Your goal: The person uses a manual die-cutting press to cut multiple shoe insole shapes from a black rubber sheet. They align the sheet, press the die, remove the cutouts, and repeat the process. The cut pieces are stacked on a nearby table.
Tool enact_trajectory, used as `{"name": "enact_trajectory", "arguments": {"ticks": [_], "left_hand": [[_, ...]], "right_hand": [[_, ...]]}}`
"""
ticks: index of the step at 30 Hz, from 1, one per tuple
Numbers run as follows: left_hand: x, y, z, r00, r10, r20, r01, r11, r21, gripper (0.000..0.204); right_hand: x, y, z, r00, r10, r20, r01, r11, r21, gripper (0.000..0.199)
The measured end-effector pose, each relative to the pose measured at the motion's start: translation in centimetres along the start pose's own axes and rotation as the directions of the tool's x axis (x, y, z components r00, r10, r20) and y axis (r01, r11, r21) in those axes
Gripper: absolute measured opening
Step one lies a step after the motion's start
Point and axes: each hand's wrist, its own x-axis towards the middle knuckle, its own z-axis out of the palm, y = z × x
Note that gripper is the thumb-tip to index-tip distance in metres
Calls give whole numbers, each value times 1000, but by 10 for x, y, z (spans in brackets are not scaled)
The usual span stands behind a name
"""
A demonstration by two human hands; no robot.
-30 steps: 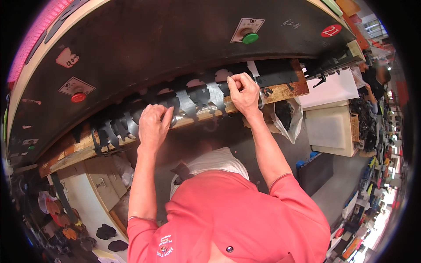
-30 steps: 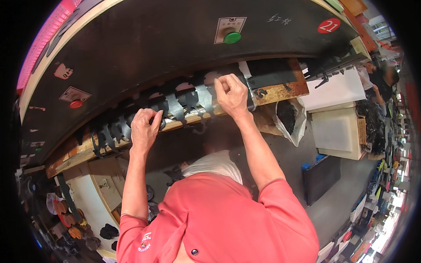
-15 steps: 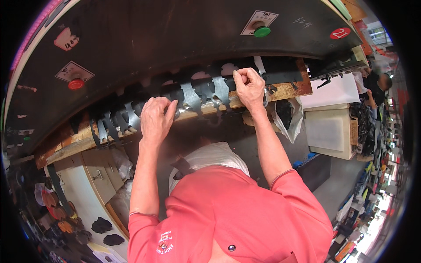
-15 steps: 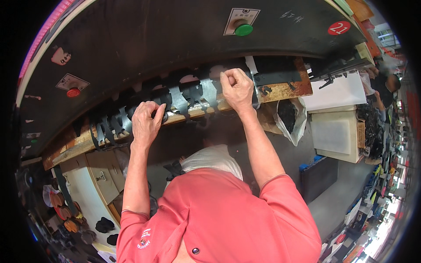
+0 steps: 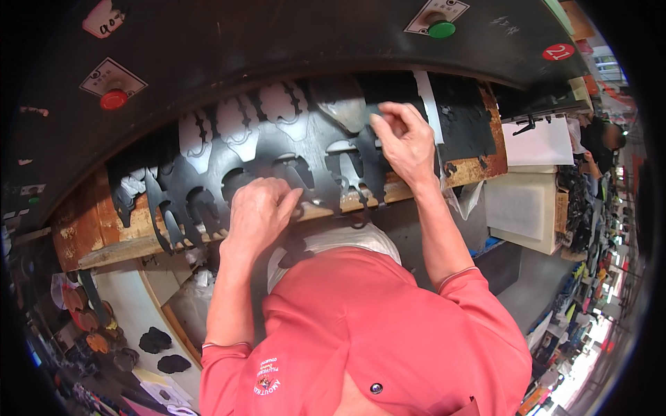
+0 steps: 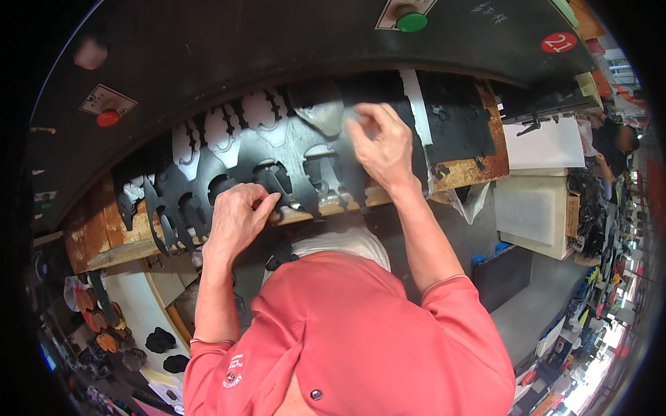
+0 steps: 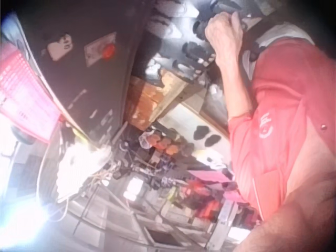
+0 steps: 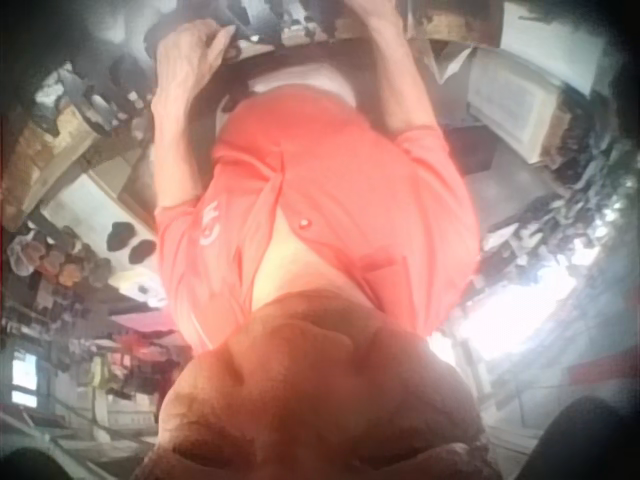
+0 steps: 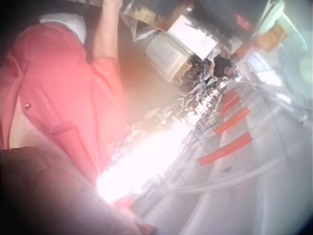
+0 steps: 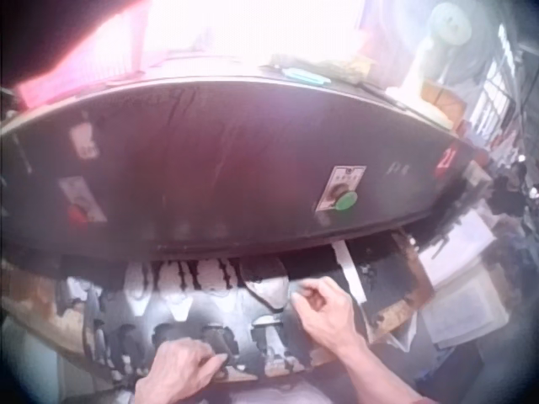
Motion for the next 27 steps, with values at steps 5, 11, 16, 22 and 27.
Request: {"name": "enact_trajectory", "arguments": {"ticks": [5,11,16,22,27], "left_hand": [[67,-12,-4,953,65,-296,-105,987,-123,13],[134,-40,31,954,183,-237,-135,969,207,41],[135,-47,36,947,199,-252,-164,974,155,43],[142,-12,28,954,78,-290,-99,993,-60,42],[158,44,54,990,-77,119,132,803,-581,52]], "right_hand": [[51,-13,56,958,-187,218,240,937,-252,76],[60,-7,74,968,-184,168,219,952,-216,69],[76,13,40,958,116,262,-228,862,452,68],[74,25,19,869,302,391,-491,434,755,72],[73,26,23,866,334,371,-488,411,770,69]]}}
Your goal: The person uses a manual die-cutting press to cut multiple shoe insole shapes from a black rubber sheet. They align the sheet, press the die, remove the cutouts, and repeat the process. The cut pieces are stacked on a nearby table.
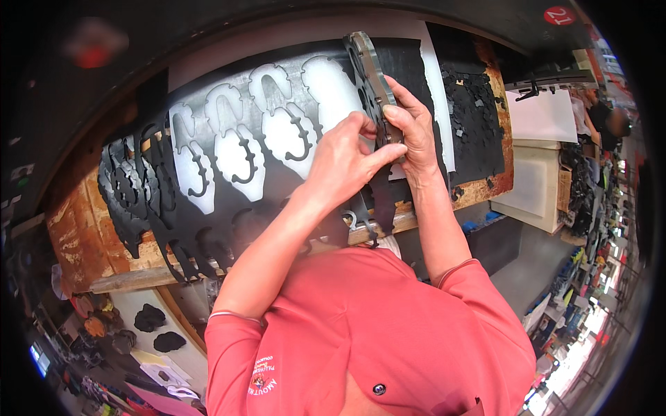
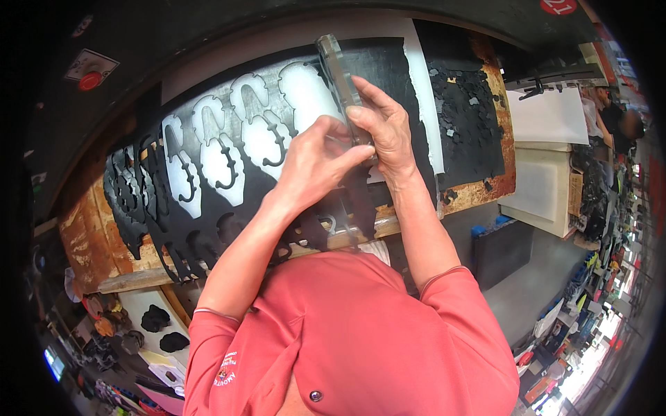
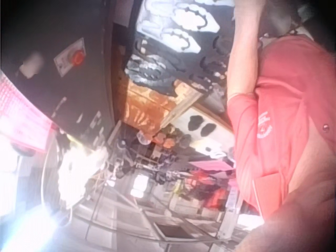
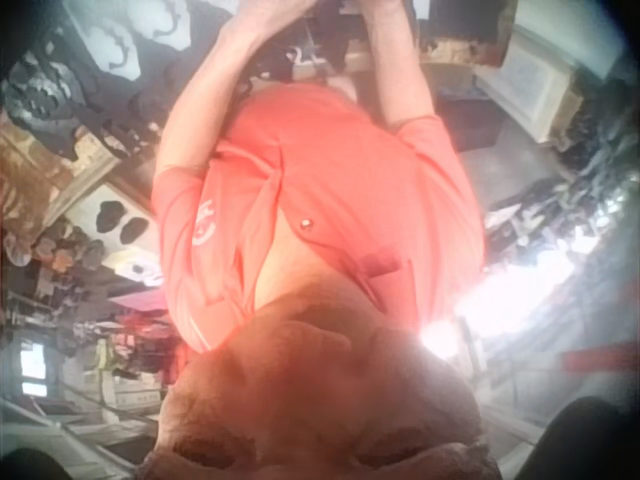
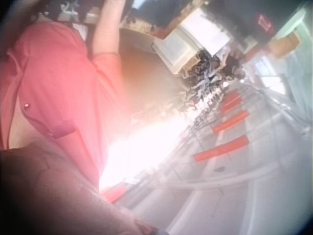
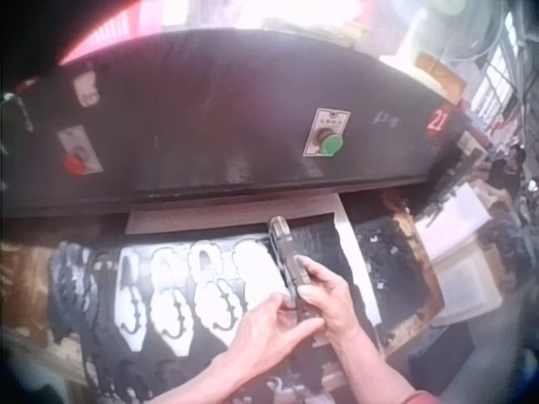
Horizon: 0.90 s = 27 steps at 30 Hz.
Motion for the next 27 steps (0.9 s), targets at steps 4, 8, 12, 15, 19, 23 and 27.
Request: {"name": "enact_trajectory", "arguments": {"ticks": [4,8,12,15,19,23,27], "left_hand": [[2,-7,4,996,87,-16,-88,992,-85,37],[-5,-20,-1,997,-74,32,79,969,-235,19],[-12,-24,-12,975,-174,-136,119,932,-342,21],[-30,-27,-43,926,-300,-228,225,925,-305,20],[-58,-35,-83,904,-253,-346,145,940,-308,20],[-86,-43,-124,807,-193,-558,41,961,-274,17],[-117,-61,-205,665,-264,-699,207,964,-168,20]], "right_hand": [[1,0,1,1000,7,-15,-6,1000,28,66],[2,1,0,1000,11,-19,-10,998,60,61],[4,3,-1,999,-31,15,28,992,124,57],[4,6,-1,998,-57,16,55,995,80,58],[6,10,-5,997,-61,-42,63,997,55,60],[6,12,-10,996,-90,-17,90,996,7,63],[7,11,-13,997,-81,12,80,996,36,61]]}}
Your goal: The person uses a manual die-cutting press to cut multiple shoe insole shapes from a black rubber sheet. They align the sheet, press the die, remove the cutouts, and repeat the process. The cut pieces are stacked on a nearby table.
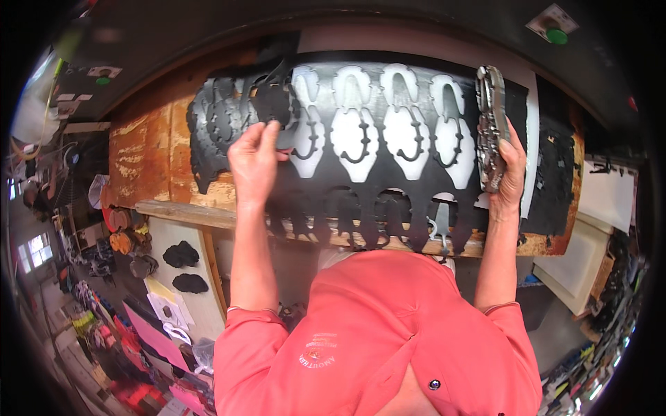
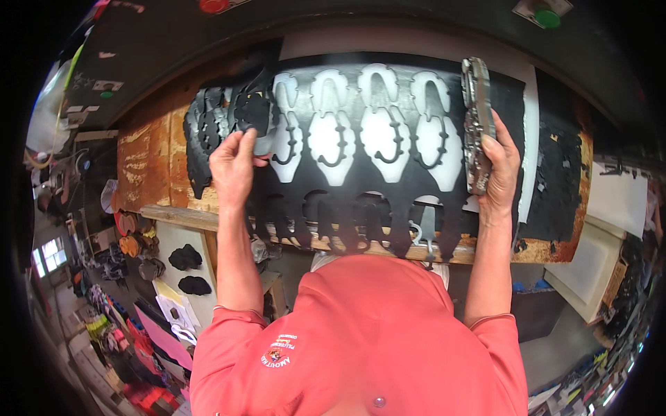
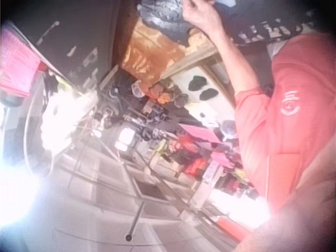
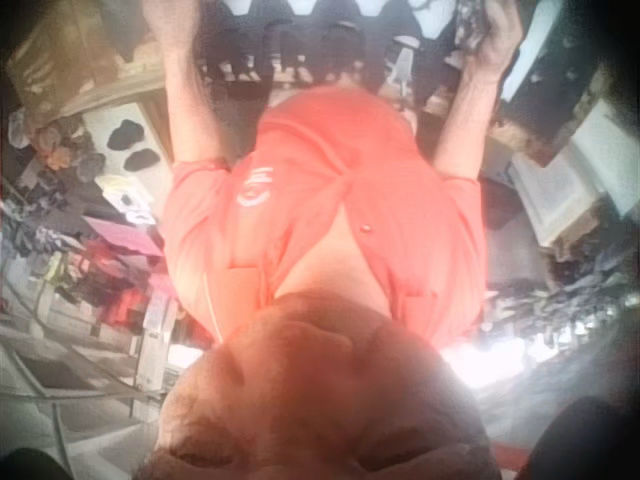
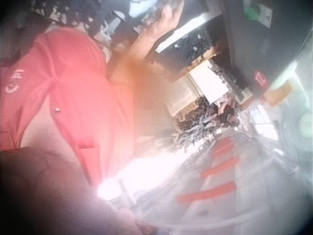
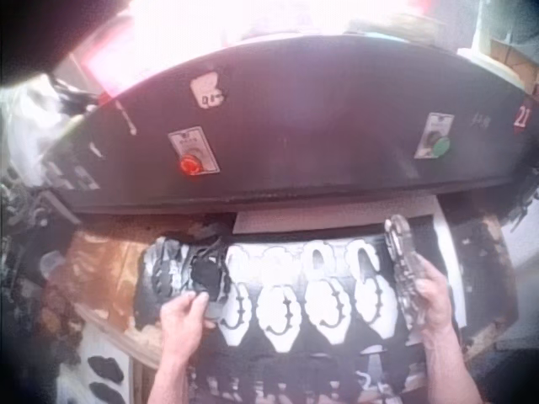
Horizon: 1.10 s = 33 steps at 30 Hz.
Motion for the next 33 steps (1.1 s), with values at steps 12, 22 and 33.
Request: {"name": "enact_trajectory", "arguments": {"ticks": [12,22,33], "left_hand": [[29,-44,-92,936,-24,-351,63,993,99,31],[35,-61,-119,804,530,-270,-90,557,825,33],[-51,-11,49,754,591,285,-655,651,383,18]], "right_hand": [[-3,-2,10,998,-23,-52,17,994,-112,62],[-8,-38,-3,950,-312,-15,227,723,-652,60],[-6,-22,-16,902,-317,292,348,137,-928,69]]}}
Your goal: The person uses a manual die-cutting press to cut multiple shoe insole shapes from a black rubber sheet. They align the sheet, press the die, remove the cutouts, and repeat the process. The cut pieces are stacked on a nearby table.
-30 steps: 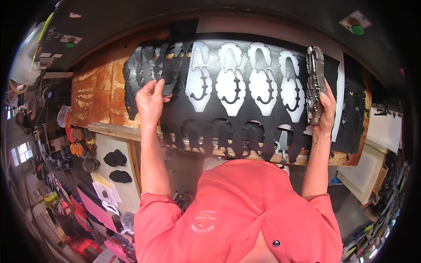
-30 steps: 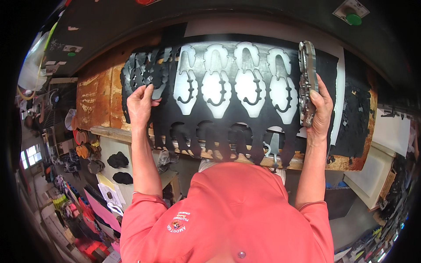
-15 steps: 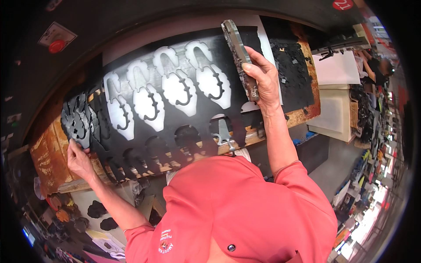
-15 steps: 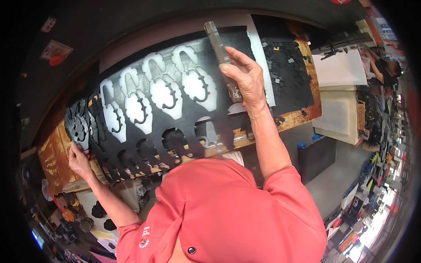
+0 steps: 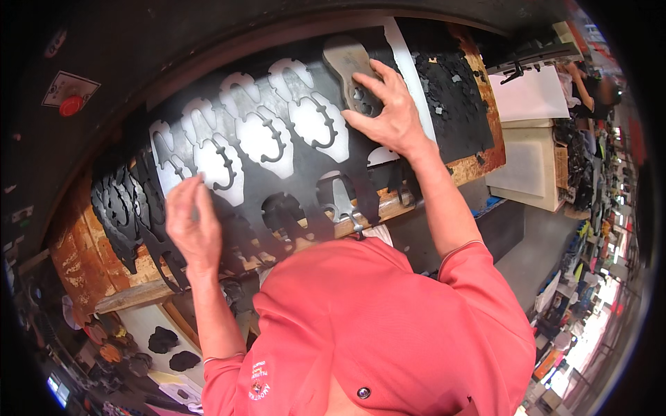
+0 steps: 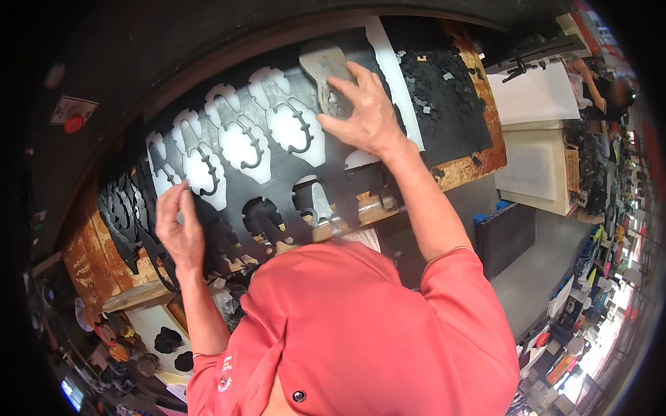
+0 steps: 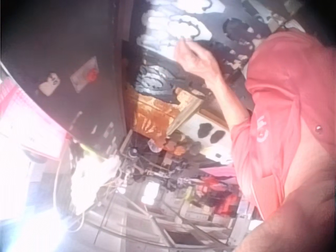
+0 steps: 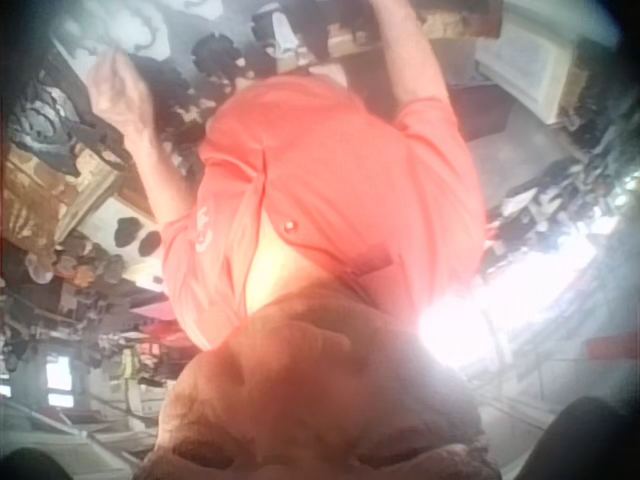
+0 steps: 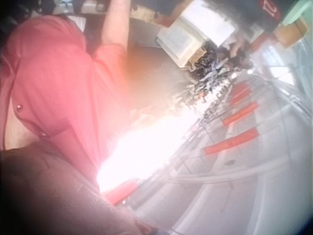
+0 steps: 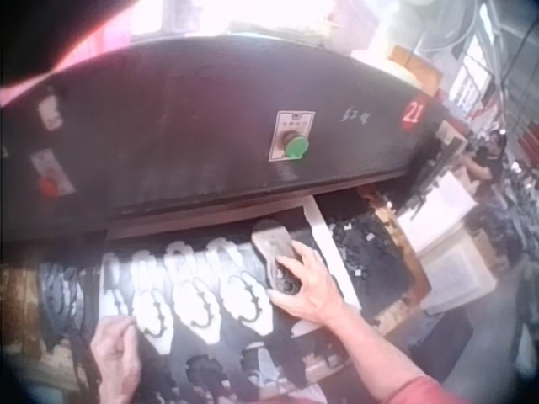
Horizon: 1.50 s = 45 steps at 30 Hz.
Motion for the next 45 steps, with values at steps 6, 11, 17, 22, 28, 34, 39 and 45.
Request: {"name": "enact_trajectory", "arguments": {"ticks": [6,11,17,22,28,34,39,45], "left_hand": [[-53,63,14,973,43,228,23,961,-277,15],[-81,67,36,974,164,154,-146,982,-117,18],[-86,63,46,973,202,113,-201,979,-19,16],[-87,64,45,971,224,89,-226,974,15,12],[-90,62,46,974,220,61,-221,975,14,8],[-92,64,47,978,206,32,-206,978,-6,15],[-93,63,50,980,196,-12,-197,980,-13,15],[-92,63,48,986,166,1,-165,986,-29,17]], "right_hand": [[-22,15,-32,993,-10,115,-11,984,175,86],[-37,25,-17,994,-106,26,103,991,81,80],[-34,29,-14,998,-70,0,70,986,154,72],[-43,26,-22,990,-62,-126,76,991,110,70],[-53,1,-49,880,64,-470,91,950,300,18],[-8,-40,-73,790,-216,-573,375,910,174,15],[-50,-25,-70,861,-205,-465,307,939,155,15],[-129,-5,-20,937,46,-345,20,983,185,12]]}}
